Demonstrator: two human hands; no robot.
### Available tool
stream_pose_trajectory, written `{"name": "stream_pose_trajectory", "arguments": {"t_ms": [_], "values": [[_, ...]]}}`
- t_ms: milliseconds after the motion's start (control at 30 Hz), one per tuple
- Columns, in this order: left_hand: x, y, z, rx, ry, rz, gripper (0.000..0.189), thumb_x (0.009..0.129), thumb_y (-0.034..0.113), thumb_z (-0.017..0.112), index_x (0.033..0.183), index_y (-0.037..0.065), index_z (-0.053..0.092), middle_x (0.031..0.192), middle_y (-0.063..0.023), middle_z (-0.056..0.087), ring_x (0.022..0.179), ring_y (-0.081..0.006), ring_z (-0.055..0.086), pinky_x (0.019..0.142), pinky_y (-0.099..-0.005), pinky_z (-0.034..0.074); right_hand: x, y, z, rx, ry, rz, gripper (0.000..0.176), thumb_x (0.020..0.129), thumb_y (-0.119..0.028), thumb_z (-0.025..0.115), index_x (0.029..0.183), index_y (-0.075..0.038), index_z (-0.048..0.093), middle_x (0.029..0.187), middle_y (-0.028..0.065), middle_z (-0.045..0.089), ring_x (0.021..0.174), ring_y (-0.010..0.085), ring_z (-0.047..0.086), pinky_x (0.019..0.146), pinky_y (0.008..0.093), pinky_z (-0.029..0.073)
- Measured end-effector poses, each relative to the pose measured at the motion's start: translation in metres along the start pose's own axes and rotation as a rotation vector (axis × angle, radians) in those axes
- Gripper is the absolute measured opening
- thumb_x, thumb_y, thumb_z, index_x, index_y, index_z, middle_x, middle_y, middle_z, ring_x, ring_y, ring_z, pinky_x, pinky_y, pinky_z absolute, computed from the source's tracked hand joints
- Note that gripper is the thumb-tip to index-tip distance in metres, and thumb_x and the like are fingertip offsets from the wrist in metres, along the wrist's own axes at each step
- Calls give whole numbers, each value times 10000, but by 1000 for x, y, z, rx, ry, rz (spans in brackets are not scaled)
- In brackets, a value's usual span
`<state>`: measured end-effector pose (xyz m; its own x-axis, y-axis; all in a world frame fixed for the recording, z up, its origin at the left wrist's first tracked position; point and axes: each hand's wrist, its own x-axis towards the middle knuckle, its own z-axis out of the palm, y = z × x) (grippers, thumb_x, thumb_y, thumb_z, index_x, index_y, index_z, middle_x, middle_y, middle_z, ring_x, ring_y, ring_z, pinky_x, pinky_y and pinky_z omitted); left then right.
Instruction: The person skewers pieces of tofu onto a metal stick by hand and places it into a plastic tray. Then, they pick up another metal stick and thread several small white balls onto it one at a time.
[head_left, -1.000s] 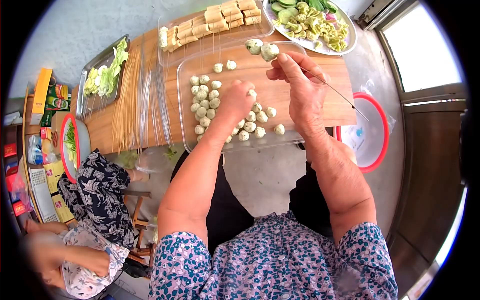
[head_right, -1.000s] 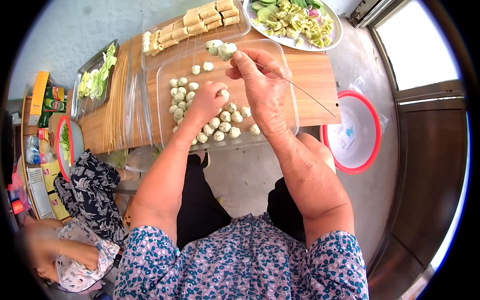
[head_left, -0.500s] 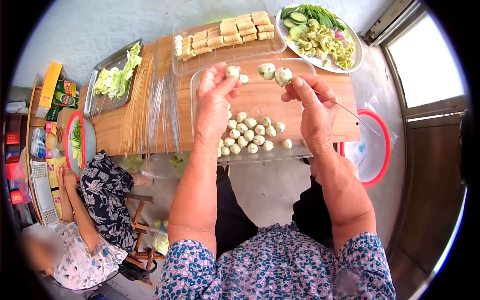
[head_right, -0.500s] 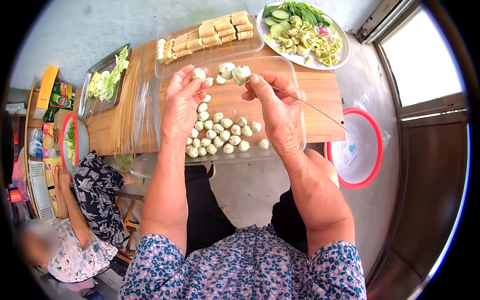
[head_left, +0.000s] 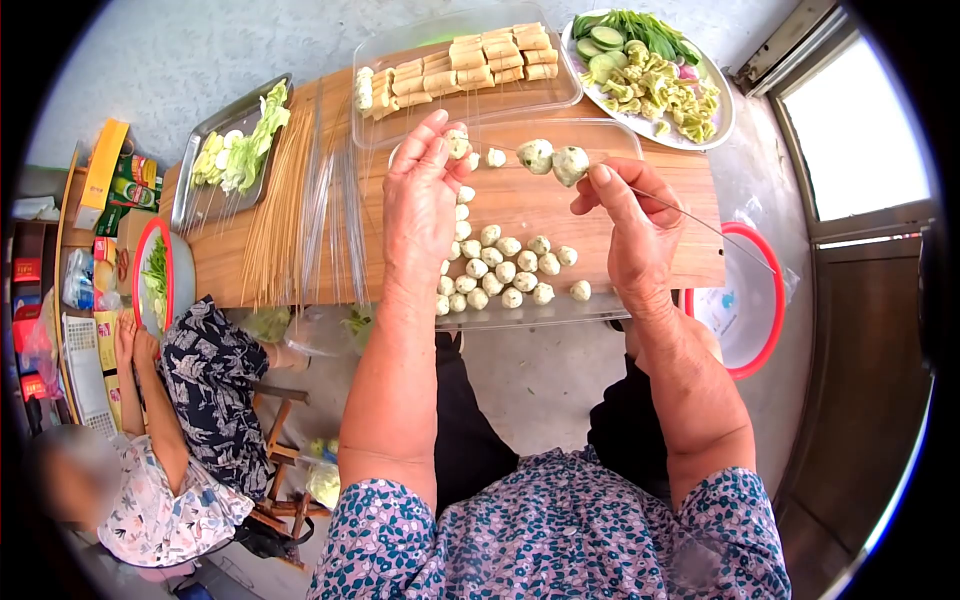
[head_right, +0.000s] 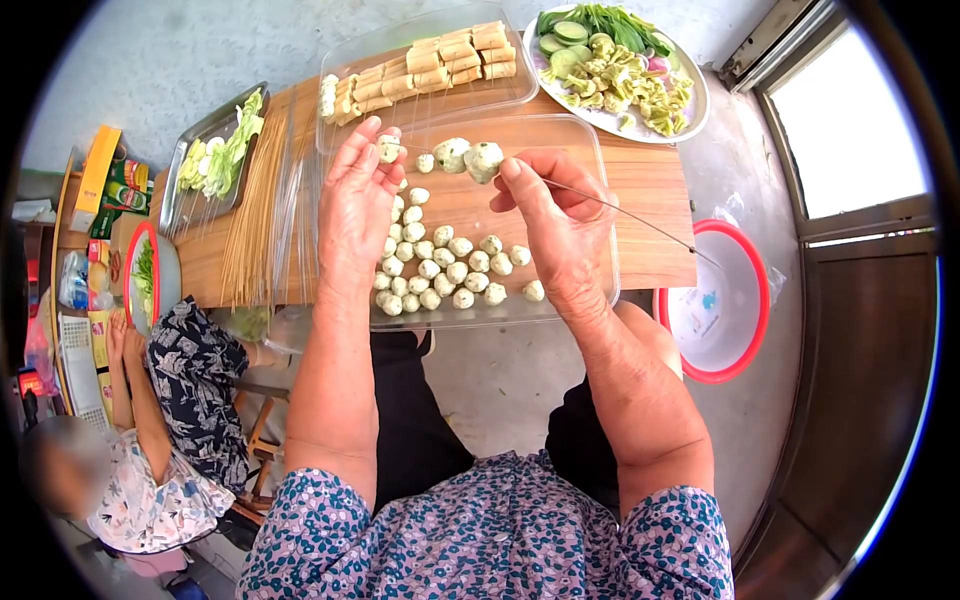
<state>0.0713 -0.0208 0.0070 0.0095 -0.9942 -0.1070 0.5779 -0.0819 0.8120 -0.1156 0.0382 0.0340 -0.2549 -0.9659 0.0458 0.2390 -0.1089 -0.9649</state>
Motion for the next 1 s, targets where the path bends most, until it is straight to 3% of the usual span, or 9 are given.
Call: {"name": "stream_pose_trajectory", "arguments": {"t_ms": [500,600,667,1000], "values": [[3,3,0,25,45,27,289,891,52,516,1173,-14,509,1108,-150,573,936,-172,548,833,-273,445,-2,0,3,-37,3,-5,141,834,-118,638,879,14,619,757,71,638,649,125,614,615,223,477],[5,2,-3,23,29,32,304,887,43,516,1185,-18,499,1105,-154,574,945,-174,546,837,-274,445,-3,0,5,-60,9,12,148,835,-133,634,891,3,621,761,79,638,653,143,595,655,271,480],[5,4,-2,45,40,35,314,880,43,525,1186,-19,497,1106,-156,574,957,-171,541,838,-275,443,-2,-1,5,-47,16,19,142,833,-115,640,886,15,620,758,70,637,648,126,616,606,222,477],[3,9,1,146,-16,78,366,872,65,549,1218,-20,464,1106,-152,579,967,-148,540,805,-264,421,-6,3,8,-7,12,-8,139,837,-101,636,907,19,625,765,63,633,663,124,616,614,225,485]]}}
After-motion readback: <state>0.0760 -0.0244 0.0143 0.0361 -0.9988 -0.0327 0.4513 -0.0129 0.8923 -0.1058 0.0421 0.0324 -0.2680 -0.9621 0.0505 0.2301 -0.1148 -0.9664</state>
